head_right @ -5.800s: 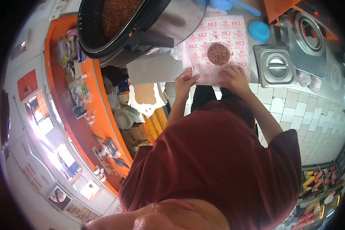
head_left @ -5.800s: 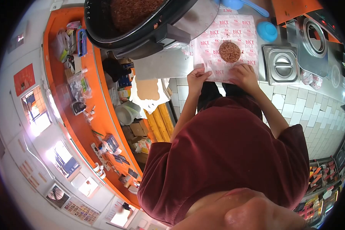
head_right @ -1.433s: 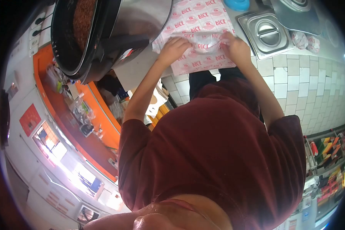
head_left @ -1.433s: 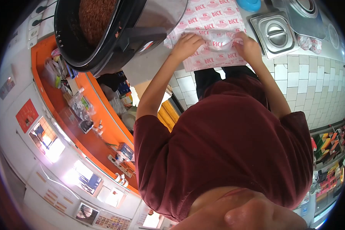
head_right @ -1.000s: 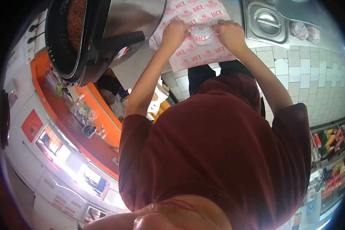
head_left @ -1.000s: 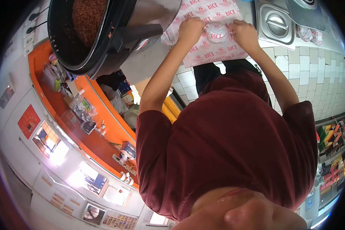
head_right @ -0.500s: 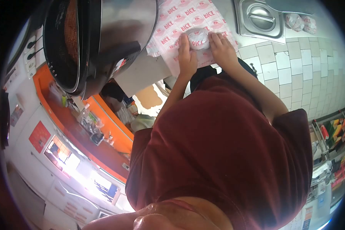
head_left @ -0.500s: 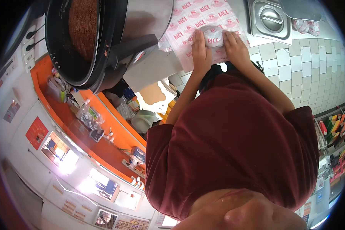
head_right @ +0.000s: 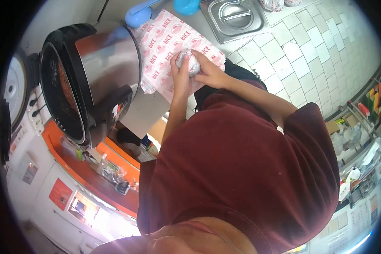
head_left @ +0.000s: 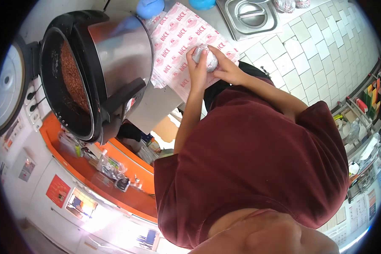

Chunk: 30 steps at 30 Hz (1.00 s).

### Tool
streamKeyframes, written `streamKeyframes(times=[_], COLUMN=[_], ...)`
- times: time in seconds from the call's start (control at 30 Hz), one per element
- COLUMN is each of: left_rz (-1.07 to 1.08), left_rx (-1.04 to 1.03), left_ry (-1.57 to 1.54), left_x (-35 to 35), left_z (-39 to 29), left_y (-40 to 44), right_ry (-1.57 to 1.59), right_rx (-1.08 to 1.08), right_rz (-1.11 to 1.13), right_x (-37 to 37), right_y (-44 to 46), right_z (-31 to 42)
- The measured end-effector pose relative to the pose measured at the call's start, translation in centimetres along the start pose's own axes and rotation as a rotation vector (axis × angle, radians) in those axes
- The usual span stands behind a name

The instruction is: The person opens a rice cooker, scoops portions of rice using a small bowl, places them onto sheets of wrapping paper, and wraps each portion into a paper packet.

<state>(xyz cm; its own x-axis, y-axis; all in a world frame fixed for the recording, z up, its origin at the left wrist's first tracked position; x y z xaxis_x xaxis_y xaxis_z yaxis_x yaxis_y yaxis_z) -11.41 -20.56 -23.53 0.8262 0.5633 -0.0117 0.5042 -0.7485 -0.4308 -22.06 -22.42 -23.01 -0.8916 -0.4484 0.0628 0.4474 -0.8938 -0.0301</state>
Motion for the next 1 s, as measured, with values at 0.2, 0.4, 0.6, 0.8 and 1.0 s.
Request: streamKeyframes(times=[0.2,0.4,0.6,0.8,1.0], left_rz=[0.089,0.278,0.264,0.214,0.761], left_rx=[0.201,0.074,-0.397,-0.762,-0.748], left_ry=[-0.609,-0.528,0.0,0.213,0.466], left_x=[-3.4,-6.7,-8.0,-9.7,-13.1], left_z=[1.7,-0.1,-3.8,-10.3,-3.1], left_y=[-2.6,-3.7,-4.1,-5.2,-9.4], right_ry=[0.249,0.384,0.426,0.449,0.974], right_rx=[-0.199,-0.295,-0.283,-0.37,-0.337], right_rz=[-0.292,-0.387,-0.535,-0.426,-0.96], right_x=[3.0,5.8,9.1,10.6,27.1], right_y=[0.3,0.0,-1.1,-2.1,-0.5], right_z=[3.9,3.4,5.0,4.9,0.4])
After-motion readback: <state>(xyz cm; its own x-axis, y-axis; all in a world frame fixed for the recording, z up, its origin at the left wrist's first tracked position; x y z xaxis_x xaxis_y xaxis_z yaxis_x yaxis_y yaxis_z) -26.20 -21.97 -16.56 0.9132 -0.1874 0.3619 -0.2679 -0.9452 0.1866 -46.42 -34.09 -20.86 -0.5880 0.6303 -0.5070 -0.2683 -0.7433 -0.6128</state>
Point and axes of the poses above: each hand's wrist, its own y-axis towards the middle knuckle, its own x-axis out of the back of the hand, z = x × y, the point moved 9 cm from there along y, towards the middle knuckle, and after that the axes turned 11 degrees about -z, right-handed, at the moved point
